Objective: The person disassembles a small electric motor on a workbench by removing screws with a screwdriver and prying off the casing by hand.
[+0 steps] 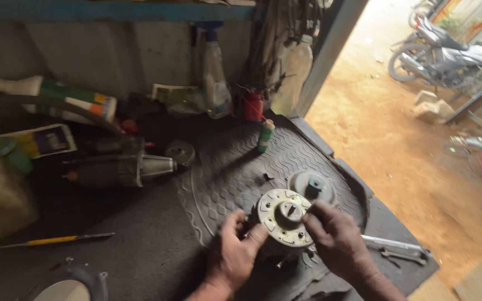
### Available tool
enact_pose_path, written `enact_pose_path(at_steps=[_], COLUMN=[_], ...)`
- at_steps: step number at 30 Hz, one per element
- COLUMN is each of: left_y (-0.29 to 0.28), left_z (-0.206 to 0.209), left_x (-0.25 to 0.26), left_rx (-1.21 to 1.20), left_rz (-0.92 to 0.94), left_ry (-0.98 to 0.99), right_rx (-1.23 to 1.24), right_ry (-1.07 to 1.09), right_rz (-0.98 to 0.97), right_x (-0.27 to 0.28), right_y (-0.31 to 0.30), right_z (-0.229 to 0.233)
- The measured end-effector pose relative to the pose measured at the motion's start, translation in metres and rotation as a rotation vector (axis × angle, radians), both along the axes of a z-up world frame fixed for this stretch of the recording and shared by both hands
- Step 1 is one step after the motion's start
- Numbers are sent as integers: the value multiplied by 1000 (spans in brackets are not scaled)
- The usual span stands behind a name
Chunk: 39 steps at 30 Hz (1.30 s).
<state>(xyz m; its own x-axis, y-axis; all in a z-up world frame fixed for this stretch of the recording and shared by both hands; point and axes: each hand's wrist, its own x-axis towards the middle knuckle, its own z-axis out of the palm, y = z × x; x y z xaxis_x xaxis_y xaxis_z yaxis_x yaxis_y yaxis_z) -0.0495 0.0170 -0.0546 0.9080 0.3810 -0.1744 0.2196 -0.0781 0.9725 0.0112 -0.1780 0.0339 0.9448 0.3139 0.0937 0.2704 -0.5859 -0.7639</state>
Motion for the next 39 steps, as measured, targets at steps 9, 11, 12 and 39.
enact_pose_path(at_steps=[9,11,12,39], left_y=[-23,-29,-30,7], left_z=[3,-13,-20,57], left_x=[25,27,37,-38], left_rx=[-465,-513,-518,607], left_rz=[41,71,81,-568], left_ry=[143,34,47,-760], right_rx=[-125,-411,-340,614], right_ry=[-30,25,28,-109], right_rz=[-461,-419,-429,206], right_x=[48,57,55,-35], right_y=[12,-3,-9,-25], right_z=[-13,-27,-35,-150])
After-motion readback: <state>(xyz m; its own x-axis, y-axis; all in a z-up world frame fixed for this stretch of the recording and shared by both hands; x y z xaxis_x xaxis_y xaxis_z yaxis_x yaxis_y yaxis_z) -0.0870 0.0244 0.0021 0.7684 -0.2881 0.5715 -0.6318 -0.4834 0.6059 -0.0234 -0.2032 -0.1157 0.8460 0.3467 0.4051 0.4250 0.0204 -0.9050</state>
